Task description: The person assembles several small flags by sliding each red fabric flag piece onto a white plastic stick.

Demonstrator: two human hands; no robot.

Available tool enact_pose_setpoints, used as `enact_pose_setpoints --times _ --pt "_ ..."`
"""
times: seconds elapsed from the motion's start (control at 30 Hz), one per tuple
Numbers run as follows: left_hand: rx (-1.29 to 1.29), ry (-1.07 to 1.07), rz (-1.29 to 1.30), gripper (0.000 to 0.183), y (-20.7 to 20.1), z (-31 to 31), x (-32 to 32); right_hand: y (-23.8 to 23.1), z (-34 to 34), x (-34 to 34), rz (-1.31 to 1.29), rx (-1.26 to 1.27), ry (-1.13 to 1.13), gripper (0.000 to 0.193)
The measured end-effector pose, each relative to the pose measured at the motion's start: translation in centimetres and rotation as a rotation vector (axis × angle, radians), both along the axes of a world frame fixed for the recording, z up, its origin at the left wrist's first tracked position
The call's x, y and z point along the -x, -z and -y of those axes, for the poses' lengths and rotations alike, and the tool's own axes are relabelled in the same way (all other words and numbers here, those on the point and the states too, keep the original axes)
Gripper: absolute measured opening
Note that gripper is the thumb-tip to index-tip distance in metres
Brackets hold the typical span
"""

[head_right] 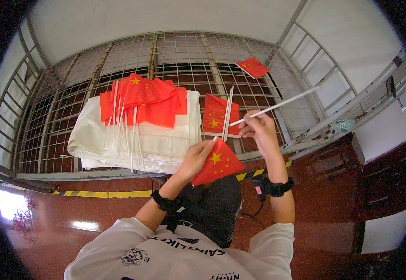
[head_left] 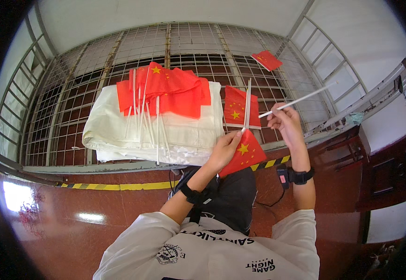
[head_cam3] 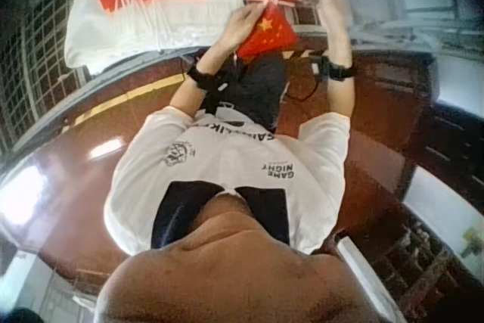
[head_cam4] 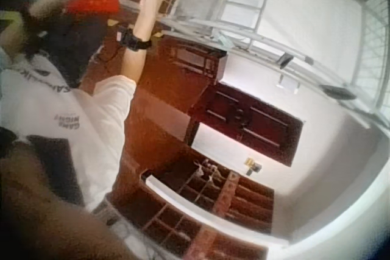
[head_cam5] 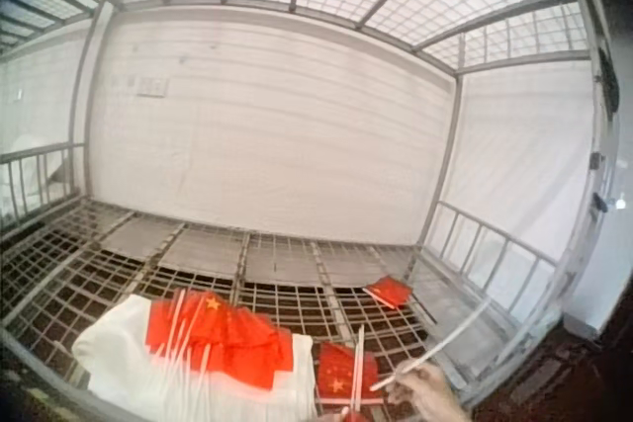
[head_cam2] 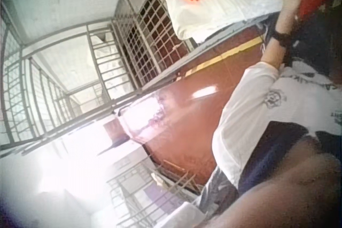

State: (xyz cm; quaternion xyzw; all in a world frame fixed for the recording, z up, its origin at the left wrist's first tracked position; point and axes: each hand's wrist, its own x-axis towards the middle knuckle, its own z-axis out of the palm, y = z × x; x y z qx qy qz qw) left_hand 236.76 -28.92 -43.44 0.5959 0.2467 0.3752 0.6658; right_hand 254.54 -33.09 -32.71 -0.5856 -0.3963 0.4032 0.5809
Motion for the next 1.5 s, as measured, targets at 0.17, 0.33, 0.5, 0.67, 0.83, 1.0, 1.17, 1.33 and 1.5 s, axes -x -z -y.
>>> enact_pose_setpoints --times 0.17,0.33,0.5,0.67,0.83,1.0,1.17,1.33,1.5 --pt "0.284 0.174 0.121 0.027 -2.3 1.1 2.0 0.4 1.8 3.3 -0.082 -0.079 -0.146 0.010" --pt "0.186 0.082 0.105 0.024 -1.6 1.2 3.0 0.3 1.5 4.7 -0.051 -0.133 -0.204 0.010" --pt "0.201 0.077 0.123 0.025 -2.6 1.1 3.3 0.4 1.2 4.9 -0.023 -0.148 -0.223 0.007" --pt "0.216 0.092 0.110 0.025 -3.0 0.9 3.2 0.6 0.9 4.0 -0.002 -0.151 -0.258 0.005" --pt "0.150 0.129 0.057 0.027 -3.8 0.5 2.8 0.4 0.4 3.1 0.038 -0.103 -0.275 0.006" --pt "0.084 0.162 0.024 0.025 -3.0 -1.1 1.8 0.3 -0.5 2.5 0.098 -0.030 -0.227 0.008" --pt "0.204 0.145 0.074 0.027 -3.1 -2.0 2.2 0.5 -1.6 2.3 0.043 -0.037 -0.187 0.008" --pt "0.162 0.112 0.056 0.026 -3.4 -2.2 3.2 1.3 -2.1 3.1 -0.115 -0.187 -0.163 0.007" --pt "0.278 0.169 0.146 0.025 -2.9 -2.3 3.9 1.9 -2.1 4.5 -0.056 -0.130 -0.223 0.006"
